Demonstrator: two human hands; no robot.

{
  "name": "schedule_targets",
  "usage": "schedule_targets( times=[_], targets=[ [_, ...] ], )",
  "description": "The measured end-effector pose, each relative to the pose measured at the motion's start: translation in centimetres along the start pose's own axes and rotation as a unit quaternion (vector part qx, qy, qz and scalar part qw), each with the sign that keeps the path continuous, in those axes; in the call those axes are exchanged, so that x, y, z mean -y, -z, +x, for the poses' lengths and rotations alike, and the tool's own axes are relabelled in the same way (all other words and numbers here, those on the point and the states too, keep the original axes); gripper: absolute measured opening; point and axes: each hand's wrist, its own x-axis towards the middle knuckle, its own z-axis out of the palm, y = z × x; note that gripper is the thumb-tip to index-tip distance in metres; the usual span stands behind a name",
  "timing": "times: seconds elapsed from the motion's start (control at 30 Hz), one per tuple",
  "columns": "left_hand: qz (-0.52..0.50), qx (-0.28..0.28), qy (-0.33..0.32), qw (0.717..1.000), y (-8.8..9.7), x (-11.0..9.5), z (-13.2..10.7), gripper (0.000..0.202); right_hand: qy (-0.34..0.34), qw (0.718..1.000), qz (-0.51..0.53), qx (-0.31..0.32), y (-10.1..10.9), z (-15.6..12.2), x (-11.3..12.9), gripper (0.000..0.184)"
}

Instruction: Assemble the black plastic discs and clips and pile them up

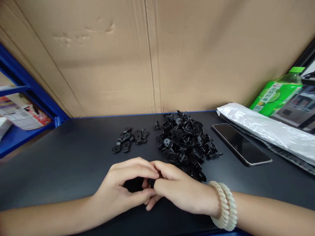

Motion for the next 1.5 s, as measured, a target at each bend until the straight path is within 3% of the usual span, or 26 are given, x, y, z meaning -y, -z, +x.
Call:
schedule_targets(
  times=[0.2, 0.4, 0.53, 0.6, 0.7, 0.8, 0.97, 1.03, 1.1, 1.17, 1.3, 1.43, 1.5],
  targets=[
    [-0.024, 0.013, 0.04, 0.999, -0.4, 0.2, 0.3, 0.018, -0.01, 0.998, 0.055, -0.017, -0.1, -0.1, -0.9, 0.026],
    [-0.029, -0.015, 0.048, 0.998, -0.6, 0.2, 0.3, 0.018, 0.006, 0.997, 0.072, -0.033, -0.6, -0.1, -1.1, 0.028],
    [-0.09, -0.065, 0.169, 0.979, -0.2, 0.6, 0.2, 0.008, 0.023, 0.995, 0.092, -0.014, -0.9, -0.2, -1.2, 0.034],
    [-0.134, -0.074, 0.218, 0.964, 0.0, 0.7, 0.3, 0.009, 0.033, 0.998, 0.057, 0.003, -0.8, -0.5, -1.0, 0.04],
    [-0.164, -0.079, 0.196, 0.963, 0.4, 0.6, 0.6, 0.009, 0.061, 0.995, -0.083, -0.015, -0.5, -1.3, -0.4, 0.054],
    [-0.127, -0.113, 0.128, 0.977, 0.6, 0.1, 0.7, 0.009, 0.148, 0.944, -0.285, -0.068, -0.2, -2.2, 0.3, 0.06],
    [-0.015, -0.088, 0.001, 0.996, 0.7, -0.3, -0.3, 0.013, 0.317, 0.782, -0.534, -0.049, 0.8, -2.3, 1.6, 0.062],
    [0.014, -0.079, 0.002, 0.997, 0.7, -0.3, -0.4, 0.015, 0.338, 0.725, -0.594, -0.089, 1.8, -2.1, 2.4, 0.059],
    [0.028, -0.088, 0.038, 0.995, 0.8, -0.1, -0.2, 0.015, 0.348, 0.692, -0.616, -0.144, 2.9, -2.2, 3.3, 0.057],
    [0.052, -0.084, 0.075, 0.992, 0.9, 0.1, 0.0, 0.014, 0.356, 0.706, -0.584, -0.184, 3.7, -2.6, 4.0, 0.054],
    [0.154, -0.008, 0.085, 0.984, 1.2, 0.3, 0.0, 0.019, 0.37, 0.774, -0.473, -0.199, 3.1, -3.7, 4.1, 0.029],
    [0.212, 0.082, 0.037, 0.973, 1.1, 0.2, -0.5, 0.026, 0.289, 0.859, -0.412, -0.097, 0.5, -4.0, 3.0, 0.028],
    [0.244, 0.104, 0.02, 0.964, 1.2, 0.2, -0.6, 0.027, 0.243, 0.881, -0.403, -0.047, -0.6, -3.8, 2.3, 0.029]
  ],
)
